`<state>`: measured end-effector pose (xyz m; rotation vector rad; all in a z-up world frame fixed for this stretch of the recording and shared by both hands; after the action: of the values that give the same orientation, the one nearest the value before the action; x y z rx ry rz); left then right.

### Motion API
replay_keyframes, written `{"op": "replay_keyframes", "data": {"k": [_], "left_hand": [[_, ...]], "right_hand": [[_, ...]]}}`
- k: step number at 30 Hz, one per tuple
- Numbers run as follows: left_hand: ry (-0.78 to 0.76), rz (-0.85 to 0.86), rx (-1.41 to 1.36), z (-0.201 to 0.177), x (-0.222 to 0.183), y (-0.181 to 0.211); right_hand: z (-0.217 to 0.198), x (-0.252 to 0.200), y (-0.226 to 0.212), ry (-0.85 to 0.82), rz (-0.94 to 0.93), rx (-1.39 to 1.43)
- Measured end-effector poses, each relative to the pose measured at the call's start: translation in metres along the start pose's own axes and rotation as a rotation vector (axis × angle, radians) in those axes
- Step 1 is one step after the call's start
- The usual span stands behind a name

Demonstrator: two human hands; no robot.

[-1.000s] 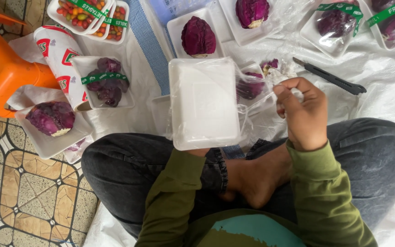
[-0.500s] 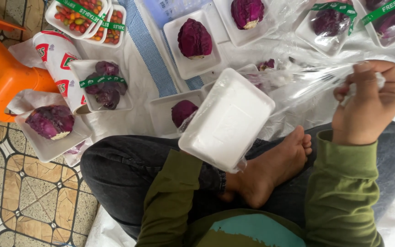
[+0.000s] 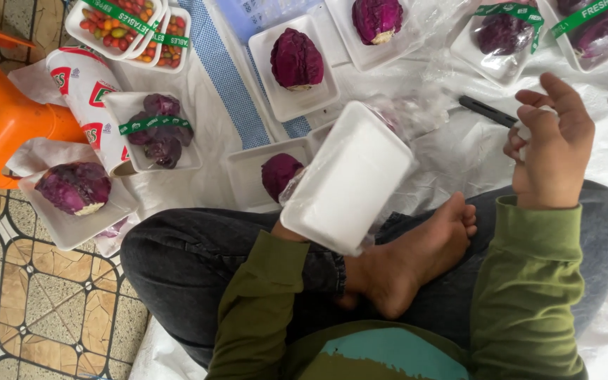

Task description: Cleaning red cabbages by removing outer leaves and wiping them before placing them in foam trays for packaging.

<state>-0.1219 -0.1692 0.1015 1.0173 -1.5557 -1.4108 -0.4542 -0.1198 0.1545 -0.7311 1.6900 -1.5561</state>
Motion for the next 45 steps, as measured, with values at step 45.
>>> {"op": "replay_keyframes", "data": {"k": [45], "left_hand": [[0.300,-0.336,-0.600,-0.088,0.017,0.026]], "right_hand": [[0.153,-0.114,0.053,-0.921,0.450,0.692]]}}
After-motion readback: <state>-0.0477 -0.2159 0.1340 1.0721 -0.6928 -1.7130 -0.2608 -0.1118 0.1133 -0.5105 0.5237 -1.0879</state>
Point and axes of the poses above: each hand's wrist, its own x-axis towards the middle knuckle, its own z-axis out of the palm, y = z × x, the point moved 9 cm from there along x, towards the middle knuckle, and after that the axes turned 4 degrees about x, right-handed, at the moved point
